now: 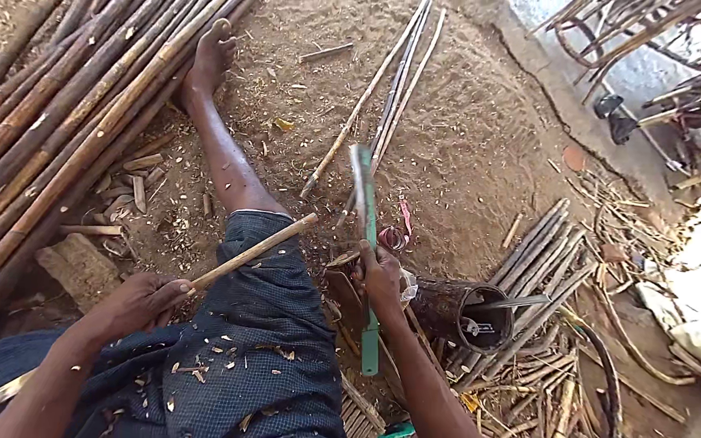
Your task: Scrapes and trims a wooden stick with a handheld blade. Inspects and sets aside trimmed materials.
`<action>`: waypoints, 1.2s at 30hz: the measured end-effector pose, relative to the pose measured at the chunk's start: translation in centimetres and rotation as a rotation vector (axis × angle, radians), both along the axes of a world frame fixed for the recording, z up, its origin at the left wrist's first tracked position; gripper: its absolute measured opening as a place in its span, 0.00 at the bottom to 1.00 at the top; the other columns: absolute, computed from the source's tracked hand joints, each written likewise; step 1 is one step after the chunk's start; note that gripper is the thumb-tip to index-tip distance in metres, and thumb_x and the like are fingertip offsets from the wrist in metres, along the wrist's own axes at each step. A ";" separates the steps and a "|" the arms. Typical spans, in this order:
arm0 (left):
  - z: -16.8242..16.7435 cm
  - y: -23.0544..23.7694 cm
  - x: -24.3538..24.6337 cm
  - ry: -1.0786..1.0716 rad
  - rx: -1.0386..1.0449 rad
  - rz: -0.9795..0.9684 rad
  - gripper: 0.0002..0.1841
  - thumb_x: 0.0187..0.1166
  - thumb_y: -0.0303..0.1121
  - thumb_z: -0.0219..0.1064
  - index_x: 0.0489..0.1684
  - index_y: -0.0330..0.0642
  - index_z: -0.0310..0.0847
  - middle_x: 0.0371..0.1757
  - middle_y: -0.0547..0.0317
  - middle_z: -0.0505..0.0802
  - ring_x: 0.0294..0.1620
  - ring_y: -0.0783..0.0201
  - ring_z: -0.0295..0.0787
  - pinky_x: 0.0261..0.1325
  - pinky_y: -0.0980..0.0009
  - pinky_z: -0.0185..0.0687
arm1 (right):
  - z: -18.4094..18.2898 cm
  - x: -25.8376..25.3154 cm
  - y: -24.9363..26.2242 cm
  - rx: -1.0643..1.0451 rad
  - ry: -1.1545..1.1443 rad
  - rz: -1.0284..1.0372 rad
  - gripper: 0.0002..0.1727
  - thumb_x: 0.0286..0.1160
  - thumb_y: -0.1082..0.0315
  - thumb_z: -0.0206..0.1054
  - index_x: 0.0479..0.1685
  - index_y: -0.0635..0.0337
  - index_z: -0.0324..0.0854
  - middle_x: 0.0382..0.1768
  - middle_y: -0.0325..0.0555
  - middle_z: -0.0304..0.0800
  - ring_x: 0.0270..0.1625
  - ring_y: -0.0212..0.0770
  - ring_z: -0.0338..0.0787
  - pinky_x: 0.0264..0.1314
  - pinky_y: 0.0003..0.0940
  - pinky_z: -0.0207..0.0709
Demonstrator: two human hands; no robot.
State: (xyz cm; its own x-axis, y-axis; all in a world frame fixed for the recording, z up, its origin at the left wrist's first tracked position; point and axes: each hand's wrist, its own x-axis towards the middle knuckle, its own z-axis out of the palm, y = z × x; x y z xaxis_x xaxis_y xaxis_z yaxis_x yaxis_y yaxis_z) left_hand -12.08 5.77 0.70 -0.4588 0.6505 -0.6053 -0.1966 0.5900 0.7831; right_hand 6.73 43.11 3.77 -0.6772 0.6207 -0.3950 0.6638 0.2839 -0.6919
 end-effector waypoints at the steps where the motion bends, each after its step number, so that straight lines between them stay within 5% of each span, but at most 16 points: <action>1: 0.0 0.0 0.0 0.001 -0.003 0.002 0.24 0.91 0.46 0.54 0.23 0.43 0.83 0.11 0.57 0.83 0.07 0.67 0.75 0.11 0.75 0.69 | 0.0 0.0 -0.5 -0.001 -0.044 0.052 0.33 0.86 0.32 0.51 0.40 0.56 0.79 0.15 0.46 0.74 0.12 0.43 0.74 0.14 0.43 0.72; 3: 0.0 0.1 -0.3 -0.004 0.023 -0.014 0.24 0.89 0.48 0.54 0.24 0.43 0.83 0.12 0.58 0.83 0.07 0.67 0.76 0.11 0.76 0.70 | 0.3 0.5 -1.2 0.036 -0.124 0.156 0.30 0.85 0.35 0.56 0.39 0.55 0.84 0.20 0.47 0.78 0.20 0.47 0.78 0.23 0.49 0.72; 8: 0.0 0.0 -0.2 -0.022 -0.020 -0.010 0.24 0.92 0.45 0.53 0.25 0.40 0.84 0.12 0.57 0.84 0.07 0.66 0.76 0.12 0.75 0.72 | -0.2 0.5 0.2 -0.025 0.012 -0.010 0.32 0.85 0.32 0.52 0.41 0.54 0.79 0.15 0.45 0.74 0.11 0.42 0.73 0.12 0.40 0.71; 12: 0.2 0.4 -0.5 -0.057 -0.021 -0.013 0.24 0.92 0.44 0.51 0.27 0.39 0.83 0.12 0.56 0.84 0.07 0.66 0.77 0.11 0.75 0.72 | 0.2 1.2 -1.1 0.047 -0.100 0.163 0.29 0.84 0.35 0.57 0.41 0.53 0.86 0.23 0.47 0.81 0.22 0.46 0.80 0.24 0.50 0.74; 15: 0.2 0.2 -0.4 -0.035 -0.050 0.000 0.25 0.93 0.43 0.51 0.27 0.39 0.84 0.12 0.55 0.84 0.07 0.65 0.76 0.11 0.74 0.72 | -0.7 0.4 -0.7 -0.024 -0.002 0.017 0.31 0.85 0.33 0.54 0.41 0.55 0.80 0.15 0.44 0.74 0.11 0.40 0.72 0.11 0.40 0.71; 19: 0.2 0.7 -0.7 -0.042 -0.034 -0.008 0.24 0.92 0.41 0.52 0.24 0.39 0.83 0.11 0.56 0.84 0.06 0.66 0.76 0.11 0.74 0.72 | -0.3 1.1 -3.4 0.006 -0.143 0.339 0.27 0.85 0.39 0.59 0.39 0.54 0.86 0.23 0.45 0.83 0.24 0.44 0.83 0.29 0.49 0.79; 23: 0.0 0.0 -0.6 -0.110 -0.012 -0.018 0.22 0.89 0.42 0.57 0.22 0.38 0.82 0.10 0.55 0.82 0.06 0.65 0.75 0.11 0.74 0.70 | -0.9 1.7 -1.2 -0.108 -0.041 0.004 0.35 0.80 0.25 0.51 0.44 0.50 0.78 0.14 0.45 0.71 0.10 0.41 0.71 0.12 0.39 0.69; 27: 0.0 0.1 -0.8 -0.180 0.004 -0.018 0.22 0.85 0.46 0.60 0.21 0.40 0.82 0.10 0.56 0.81 0.06 0.67 0.75 0.10 0.76 0.69 | -0.9 1.7 -2.1 -0.010 -0.121 0.132 0.32 0.83 0.32 0.56 0.42 0.53 0.86 0.20 0.48 0.79 0.18 0.46 0.78 0.21 0.49 0.74; 30: 0.3 0.2 -0.7 -0.193 -0.009 0.029 0.22 0.89 0.40 0.57 0.22 0.38 0.82 0.10 0.54 0.81 0.06 0.66 0.72 0.10 0.75 0.68 | -1.2 0.8 -0.9 -0.063 0.021 -0.029 0.30 0.86 0.34 0.54 0.41 0.55 0.79 0.15 0.42 0.73 0.11 0.39 0.72 0.12 0.38 0.71; 34: 0.1 0.8 -1.0 -0.208 0.019 0.016 0.23 0.88 0.42 0.56 0.20 0.40 0.80 0.09 0.56 0.81 0.05 0.67 0.73 0.10 0.76 0.68 | -0.9 1.4 -3.8 0.025 -0.152 0.336 0.26 0.85 0.39 0.58 0.42 0.53 0.87 0.27 0.45 0.86 0.29 0.45 0.87 0.35 0.51 0.82; 36: 0.0 0.4 -1.2 -0.215 0.010 0.022 0.23 0.89 0.41 0.56 0.21 0.39 0.82 0.10 0.54 0.81 0.06 0.66 0.73 0.10 0.76 0.68 | -0.2 1.0 -2.4 -0.027 -0.085 0.192 0.30 0.85 0.37 0.57 0.46 0.57 0.86 0.23 0.47 0.82 0.21 0.44 0.81 0.25 0.47 0.78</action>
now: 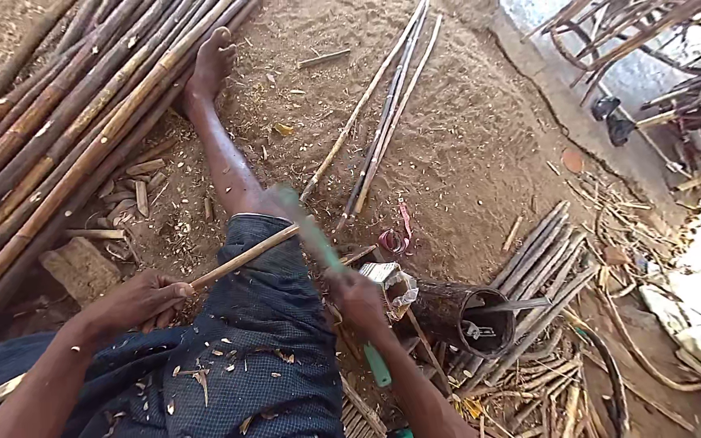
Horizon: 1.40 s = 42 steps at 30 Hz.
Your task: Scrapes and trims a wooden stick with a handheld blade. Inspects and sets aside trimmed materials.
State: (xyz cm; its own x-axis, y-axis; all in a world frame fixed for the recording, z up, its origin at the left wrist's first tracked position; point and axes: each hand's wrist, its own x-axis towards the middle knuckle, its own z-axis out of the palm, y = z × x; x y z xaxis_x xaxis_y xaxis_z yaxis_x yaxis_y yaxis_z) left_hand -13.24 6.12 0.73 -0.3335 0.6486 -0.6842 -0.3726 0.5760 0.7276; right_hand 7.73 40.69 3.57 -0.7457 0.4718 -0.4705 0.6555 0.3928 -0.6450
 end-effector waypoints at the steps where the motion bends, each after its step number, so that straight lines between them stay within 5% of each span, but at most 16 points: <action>1: 0.0 -0.3 0.1 0.001 -0.006 0.002 0.23 0.90 0.41 0.55 0.22 0.38 0.82 0.10 0.54 0.81 0.06 0.66 0.73 0.10 0.76 0.68 | -0.1 -0.5 0.7 -0.030 0.050 -0.117 0.32 0.85 0.34 0.55 0.45 0.57 0.82 0.19 0.44 0.77 0.15 0.40 0.76 0.16 0.41 0.74; 2: 0.0 -0.4 0.3 -0.003 -0.008 0.000 0.23 0.90 0.42 0.55 0.22 0.38 0.82 0.10 0.54 0.81 0.06 0.66 0.73 0.10 0.75 0.68 | -0.4 -0.6 0.9 -0.037 0.060 -0.185 0.33 0.84 0.32 0.53 0.44 0.56 0.79 0.16 0.43 0.74 0.11 0.39 0.73 0.12 0.39 0.73; 4: -0.1 -0.1 0.2 0.000 0.012 -0.015 0.23 0.89 0.43 0.55 0.21 0.40 0.81 0.10 0.56 0.81 0.06 0.67 0.74 0.10 0.76 0.68 | -0.5 -0.1 -0.3 -0.006 -0.039 -0.058 0.31 0.86 0.36 0.55 0.47 0.58 0.83 0.23 0.50 0.81 0.22 0.48 0.82 0.25 0.51 0.79; 6: 0.1 0.0 0.0 0.015 0.015 -0.024 0.22 0.88 0.44 0.56 0.22 0.41 0.82 0.10 0.56 0.82 0.06 0.67 0.74 0.10 0.76 0.69 | -1.4 0.2 -1.0 0.007 -0.072 0.051 0.29 0.83 0.35 0.58 0.40 0.52 0.87 0.23 0.46 0.83 0.24 0.46 0.83 0.29 0.50 0.79; 10: 0.4 -0.1 0.2 0.008 -0.019 0.013 0.23 0.91 0.40 0.55 0.23 0.37 0.82 0.10 0.54 0.82 0.06 0.67 0.73 0.10 0.76 0.68 | -1.9 0.1 0.2 -0.136 0.015 -0.124 0.33 0.83 0.29 0.52 0.41 0.52 0.78 0.14 0.41 0.71 0.11 0.36 0.70 0.13 0.35 0.70; 12: 0.4 0.2 0.0 0.016 -0.014 0.001 0.22 0.91 0.39 0.53 0.23 0.38 0.82 0.10 0.55 0.82 0.06 0.67 0.74 0.10 0.76 0.69 | -1.1 -0.3 -1.5 -0.088 -0.071 0.089 0.29 0.86 0.38 0.57 0.37 0.56 0.84 0.22 0.46 0.80 0.23 0.44 0.81 0.27 0.48 0.77; 14: 0.2 0.2 -0.1 0.015 0.003 0.001 0.22 0.90 0.37 0.52 0.22 0.38 0.82 0.10 0.56 0.82 0.06 0.68 0.73 0.10 0.76 0.68 | -0.3 -0.5 -1.6 -0.089 -0.126 0.182 0.27 0.84 0.38 0.59 0.38 0.53 0.87 0.25 0.43 0.83 0.28 0.43 0.84 0.34 0.48 0.80; 17: 0.2 0.1 0.0 0.009 -0.010 0.001 0.23 0.91 0.40 0.53 0.23 0.37 0.82 0.11 0.55 0.82 0.06 0.67 0.74 0.10 0.75 0.69 | -0.6 -1.0 0.2 -0.162 0.015 -0.078 0.28 0.86 0.38 0.56 0.39 0.57 0.80 0.14 0.41 0.73 0.11 0.36 0.70 0.12 0.35 0.69; 21: -0.3 0.3 -0.4 -0.064 0.035 -0.013 0.24 0.90 0.44 0.51 0.24 0.40 0.81 0.11 0.56 0.82 0.06 0.68 0.74 0.09 0.77 0.69 | -0.6 -0.5 -1.8 0.045 -0.116 0.224 0.26 0.86 0.39 0.58 0.39 0.52 0.86 0.26 0.44 0.85 0.30 0.44 0.87 0.36 0.51 0.81; 25: -0.7 -0.5 -0.5 -0.099 0.061 -0.027 0.27 0.91 0.48 0.48 0.24 0.41 0.80 0.10 0.56 0.80 0.06 0.69 0.73 0.09 0.77 0.68 | -0.5 -1.1 0.9 -0.001 0.106 -0.215 0.32 0.86 0.33 0.52 0.44 0.56 0.79 0.15 0.43 0.74 0.11 0.40 0.73 0.12 0.41 0.72; 29: -0.7 0.2 -0.9 -0.120 0.063 -0.045 0.27 0.91 0.50 0.47 0.25 0.41 0.81 0.10 0.57 0.80 0.05 0.69 0.74 0.09 0.78 0.69 | -1.0 -0.3 -1.0 0.155 -0.034 0.104 0.29 0.84 0.36 0.57 0.36 0.53 0.83 0.22 0.46 0.81 0.24 0.47 0.83 0.27 0.52 0.78; 33: -1.0 -0.3 -0.5 -0.110 0.063 -0.019 0.27 0.91 0.49 0.49 0.25 0.40 0.82 0.11 0.55 0.82 0.06 0.68 0.75 0.09 0.77 0.70 | -1.3 0.1 1.1 0.022 0.021 -0.221 0.37 0.77 0.23 0.50 0.44 0.50 0.79 0.15 0.46 0.73 0.11 0.44 0.73 0.13 0.43 0.71; 37: -0.3 0.1 -0.1 0.047 0.040 -0.007 0.22 0.89 0.47 0.55 0.30 0.40 0.82 0.14 0.54 0.84 0.08 0.66 0.77 0.11 0.75 0.72 | -0.9 -0.2 -2.0 0.112 -0.025 0.153 0.26 0.84 0.38 0.59 0.37 0.52 0.85 0.24 0.46 0.83 0.26 0.47 0.85 0.29 0.52 0.80; 42: 1.8 -0.9 3.7 0.442 -0.006 0.004 0.24 0.82 0.61 0.55 0.34 0.53 0.86 0.15 0.61 0.84 0.08 0.63 0.76 0.09 0.69 0.73 | -1.4 0.5 0.8 -0.209 0.250 -0.454 0.26 0.91 0.44 0.53 0.42 0.60 0.81 0.14 0.40 0.74 0.10 0.36 0.71 0.11 0.34 0.71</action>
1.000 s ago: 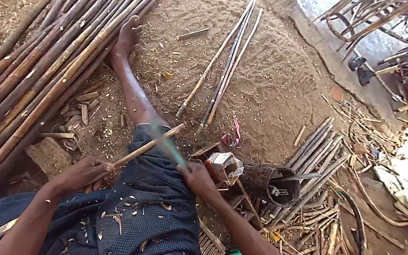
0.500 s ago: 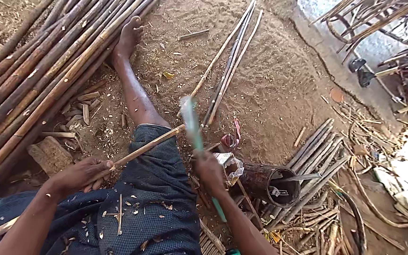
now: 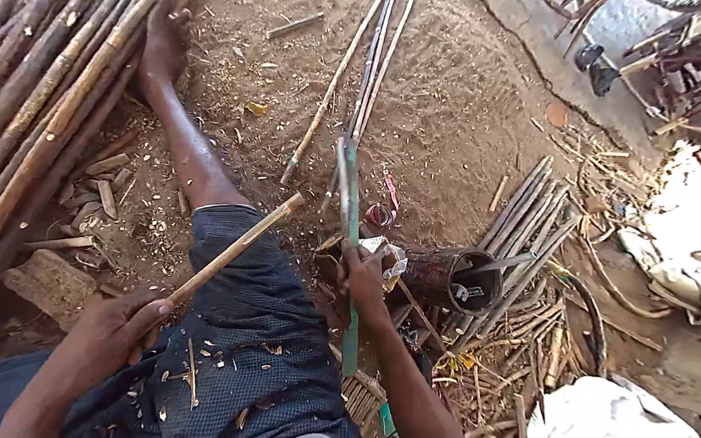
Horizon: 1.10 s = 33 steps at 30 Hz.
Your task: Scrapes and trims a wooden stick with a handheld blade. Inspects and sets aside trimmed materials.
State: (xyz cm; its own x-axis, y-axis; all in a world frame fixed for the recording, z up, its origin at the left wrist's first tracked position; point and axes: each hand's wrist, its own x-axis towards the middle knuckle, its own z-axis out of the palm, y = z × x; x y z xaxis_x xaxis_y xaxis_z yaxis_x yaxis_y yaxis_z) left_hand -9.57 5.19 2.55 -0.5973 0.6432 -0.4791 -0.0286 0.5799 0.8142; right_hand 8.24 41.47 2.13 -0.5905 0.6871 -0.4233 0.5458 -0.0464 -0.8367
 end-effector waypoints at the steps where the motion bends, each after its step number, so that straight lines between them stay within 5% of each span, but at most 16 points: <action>1: 0.6 0.1 1.0 0.062 -0.004 0.016 0.25 0.82 0.63 0.54 0.34 0.54 0.85 0.14 0.64 0.84 0.07 0.65 0.76 0.09 0.69 0.73 | -0.7 0.4 0.6 -0.027 -0.004 -0.080 0.27 0.92 0.44 0.52 0.42 0.60 0.81 0.13 0.41 0.74 0.08 0.36 0.70 0.10 0.34 0.71; 3: 1.4 0.2 2.3 0.162 -0.001 0.046 0.27 0.82 0.66 0.53 0.37 0.54 0.84 0.16 0.68 0.83 0.09 0.67 0.76 0.10 0.69 0.74 | -2.4 1.1 1.2 0.016 -0.150 -0.015 0.30 0.93 0.43 0.50 0.41 0.63 0.80 0.16 0.45 0.78 0.12 0.40 0.75 0.15 0.40 0.76; 7: 2.0 2.0 2.3 0.382 -0.074 -0.038 0.28 0.86 0.62 0.46 0.56 0.52 0.84 0.27 0.72 0.88 0.21 0.71 0.84 0.22 0.67 0.82 | -6.2 -0.7 -1.6 0.114 -0.447 0.341 0.29 0.91 0.42 0.51 0.50 0.61 0.84 0.31 0.52 0.90 0.34 0.52 0.92 0.41 0.56 0.86; 10: 2.7 5.6 1.3 0.406 -0.041 -0.074 0.26 0.89 0.55 0.47 0.65 0.50 0.83 0.34 0.67 0.91 0.27 0.68 0.88 0.30 0.61 0.88 | -8.7 -4.2 -2.8 0.137 -0.454 0.554 0.25 0.93 0.48 0.52 0.56 0.61 0.84 0.45 0.59 0.92 0.52 0.59 0.92 0.57 0.62 0.82; 13: 3.4 8.6 -0.2 0.246 0.024 -0.081 0.17 0.92 0.46 0.52 0.61 0.51 0.85 0.34 0.67 0.92 0.25 0.68 0.87 0.30 0.65 0.88 | -9.6 -4.0 -2.5 0.219 -0.331 0.631 0.22 0.91 0.52 0.56 0.60 0.58 0.89 0.59 0.59 0.90 0.66 0.58 0.88 0.72 0.61 0.77; 16: 3.7 10.2 -1.3 0.069 0.037 -0.094 0.12 0.90 0.44 0.58 0.57 0.52 0.84 0.34 0.63 0.92 0.24 0.65 0.87 0.28 0.67 0.87 | -9.3 1.6 -1.5 0.363 -0.436 0.534 0.19 0.90 0.56 0.58 0.57 0.60 0.87 0.49 0.60 0.92 0.54 0.61 0.92 0.59 0.64 0.83; 20: 3.3 11.5 -1.3 -0.069 0.079 -0.098 0.12 0.89 0.39 0.61 0.65 0.50 0.81 0.36 0.61 0.92 0.23 0.66 0.85 0.25 0.72 0.83 | -9.6 8.6 -1.6 0.346 -0.952 0.600 0.25 0.87 0.62 0.58 0.80 0.57 0.75 0.63 0.65 0.88 0.64 0.65 0.89 0.65 0.62 0.82; 23: 2.8 12.6 -0.9 -0.082 0.144 -0.100 0.15 0.91 0.42 0.57 0.63 0.49 0.85 0.31 0.62 0.89 0.19 0.67 0.78 0.20 0.75 0.74 | -11.1 11.3 -1.3 0.406 -1.068 0.629 0.26 0.88 0.62 0.56 0.83 0.54 0.71 0.65 0.63 0.87 0.63 0.65 0.90 0.61 0.62 0.84; 28: 3.3 13.6 -0.5 -0.140 0.095 -0.172 0.11 0.90 0.44 0.59 0.52 0.49 0.82 0.33 0.62 0.92 0.22 0.65 0.84 0.24 0.73 0.80 | -11.8 12.6 -2.0 0.574 -0.920 0.525 0.27 0.81 0.57 0.59 0.76 0.62 0.77 0.61 0.63 0.90 0.57 0.63 0.93 0.55 0.60 0.85; 31: 3.4 13.8 -0.1 -0.068 0.085 -0.123 0.12 0.87 0.46 0.63 0.54 0.51 0.84 0.30 0.64 0.89 0.23 0.67 0.80 0.26 0.71 0.75 | -7.1 11.1 -2.3 0.456 -0.643 0.324 0.25 0.77 0.62 0.64 0.69 0.68 0.77 0.51 0.64 0.90 0.51 0.61 0.92 0.55 0.60 0.84; 33: 3.1 13.7 0.1 -0.032 0.088 -0.095 0.14 0.82 0.48 0.69 0.55 0.52 0.86 0.32 0.63 0.89 0.28 0.66 0.83 0.32 0.65 0.80 | -3.0 9.9 -2.9 0.459 -0.406 0.283 0.27 0.80 0.63 0.58 0.77 0.63 0.72 0.35 0.56 0.90 0.35 0.54 0.91 0.42 0.57 0.85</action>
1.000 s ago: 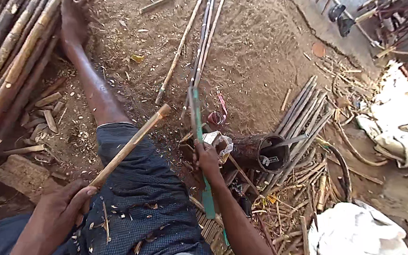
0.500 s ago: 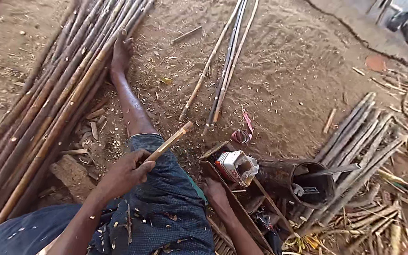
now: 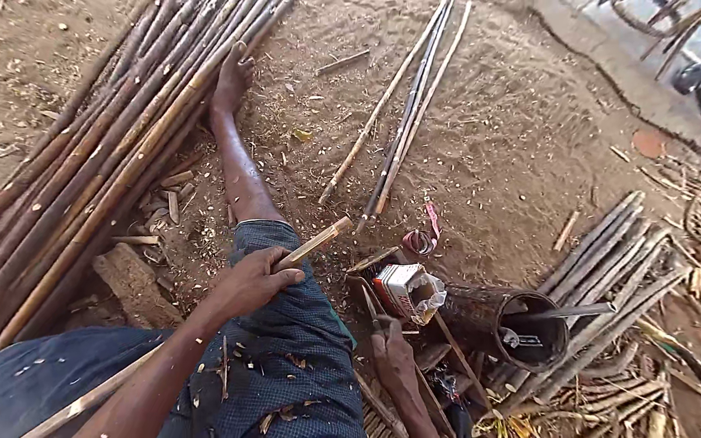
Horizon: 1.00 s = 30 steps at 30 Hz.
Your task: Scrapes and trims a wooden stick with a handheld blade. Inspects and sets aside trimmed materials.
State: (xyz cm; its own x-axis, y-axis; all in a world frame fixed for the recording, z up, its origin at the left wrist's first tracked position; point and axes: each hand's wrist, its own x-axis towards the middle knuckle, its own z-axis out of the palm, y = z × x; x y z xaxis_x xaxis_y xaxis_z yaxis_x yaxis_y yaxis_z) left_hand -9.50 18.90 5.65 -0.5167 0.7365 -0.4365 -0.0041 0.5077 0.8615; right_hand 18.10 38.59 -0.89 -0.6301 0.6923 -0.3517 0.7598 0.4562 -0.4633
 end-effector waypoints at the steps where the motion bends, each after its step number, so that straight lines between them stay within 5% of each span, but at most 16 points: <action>1: -0.1 0.1 0.0 0.011 -0.007 0.008 0.15 0.80 0.48 0.71 0.55 0.52 0.86 0.32 0.63 0.89 0.29 0.66 0.83 0.33 0.63 0.80 | 1.6 -0.8 -0.4 0.022 0.118 0.044 0.29 0.84 0.58 0.57 0.83 0.58 0.69 0.31 0.47 0.88 0.29 0.46 0.89 0.37 0.51 0.85; 3: -0.4 0.5 0.2 0.005 -0.031 0.024 0.16 0.74 0.49 0.77 0.52 0.52 0.88 0.31 0.62 0.88 0.28 0.65 0.82 0.32 0.62 0.79 | 4.0 -2.8 -1.3 0.107 0.336 0.163 0.26 0.87 0.55 0.57 0.82 0.49 0.76 0.37 0.38 0.93 0.31 0.33 0.89 0.37 0.40 0.87; 8: -1.5 0.9 0.5 -0.036 -0.063 0.034 0.18 0.67 0.49 0.83 0.45 0.50 0.88 0.28 0.60 0.87 0.26 0.62 0.80 0.31 0.60 0.77 | 4.9 -7.3 -3.2 0.047 0.539 0.376 0.18 0.83 0.61 0.64 0.69 0.41 0.88 0.45 0.33 0.93 0.37 0.27 0.90 0.38 0.30 0.88; 17: -2.0 0.7 0.7 -0.013 -0.088 0.021 0.17 0.73 0.50 0.78 0.45 0.49 0.86 0.27 0.61 0.87 0.26 0.63 0.82 0.33 0.59 0.79 | 2.7 -9.0 -4.2 -0.066 0.600 0.403 0.14 0.80 0.60 0.71 0.60 0.46 0.92 0.50 0.31 0.96 0.48 0.25 0.93 0.54 0.27 0.90; 30: -2.3 1.0 1.2 0.130 -0.148 0.003 0.19 0.73 0.55 0.76 0.49 0.53 0.87 0.30 0.64 0.88 0.30 0.64 0.84 0.36 0.56 0.81 | 2.1 -9.1 -4.2 -0.012 0.603 0.402 0.12 0.80 0.62 0.70 0.57 0.44 0.93 0.45 0.31 0.95 0.43 0.26 0.93 0.46 0.28 0.90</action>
